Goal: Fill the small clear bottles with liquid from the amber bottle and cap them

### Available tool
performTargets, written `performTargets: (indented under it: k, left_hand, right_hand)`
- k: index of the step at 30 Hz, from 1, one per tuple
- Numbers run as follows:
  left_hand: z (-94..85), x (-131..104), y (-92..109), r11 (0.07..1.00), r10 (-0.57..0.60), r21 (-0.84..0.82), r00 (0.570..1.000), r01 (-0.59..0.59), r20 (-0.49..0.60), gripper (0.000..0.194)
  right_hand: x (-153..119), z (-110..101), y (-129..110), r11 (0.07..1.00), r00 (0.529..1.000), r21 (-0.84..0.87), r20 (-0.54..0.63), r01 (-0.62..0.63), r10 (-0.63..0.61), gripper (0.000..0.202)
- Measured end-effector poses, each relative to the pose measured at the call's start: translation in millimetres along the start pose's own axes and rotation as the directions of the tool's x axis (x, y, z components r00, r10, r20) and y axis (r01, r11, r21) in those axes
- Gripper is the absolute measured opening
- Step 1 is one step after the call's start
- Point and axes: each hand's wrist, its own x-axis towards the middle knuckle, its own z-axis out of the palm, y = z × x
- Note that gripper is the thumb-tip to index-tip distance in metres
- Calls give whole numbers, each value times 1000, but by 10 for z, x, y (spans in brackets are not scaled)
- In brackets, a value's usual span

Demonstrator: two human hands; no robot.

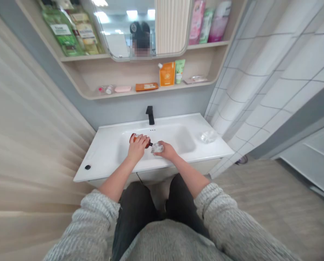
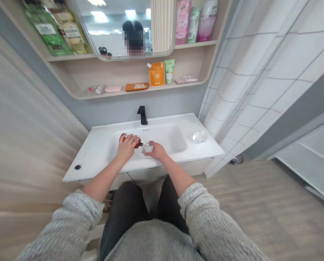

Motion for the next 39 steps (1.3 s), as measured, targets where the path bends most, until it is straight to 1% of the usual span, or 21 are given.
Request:
performTargets:
  k: [11,18,29,35,39]
  left_hand:
    - [-16,19,-4,999,30,29,1000,-30,-4,53]
    - [-61,46,1,998,47,35,999,-48,16,53]
    - [-107,78,5,997,66,31,998,-67,25,53]
    - [-126,103,0,996,84,34,996,-85,28,52]
    - [-128,109,-2,995,92,40,995,-94,27,52]
  right_hand:
    - [2,25,35,1000,1000,17,-20,14,-13,76]
    - [-10,14,18,1000,1000,25,-26,9,-8,75]
    - [-4,33,57,999,999,39,-37,26,-24,75]
    - [-18,15,21,1000,999,24,-45,4,-3,74]
    - [-20,-4,3,999,999,45,-44,11,-9,74]
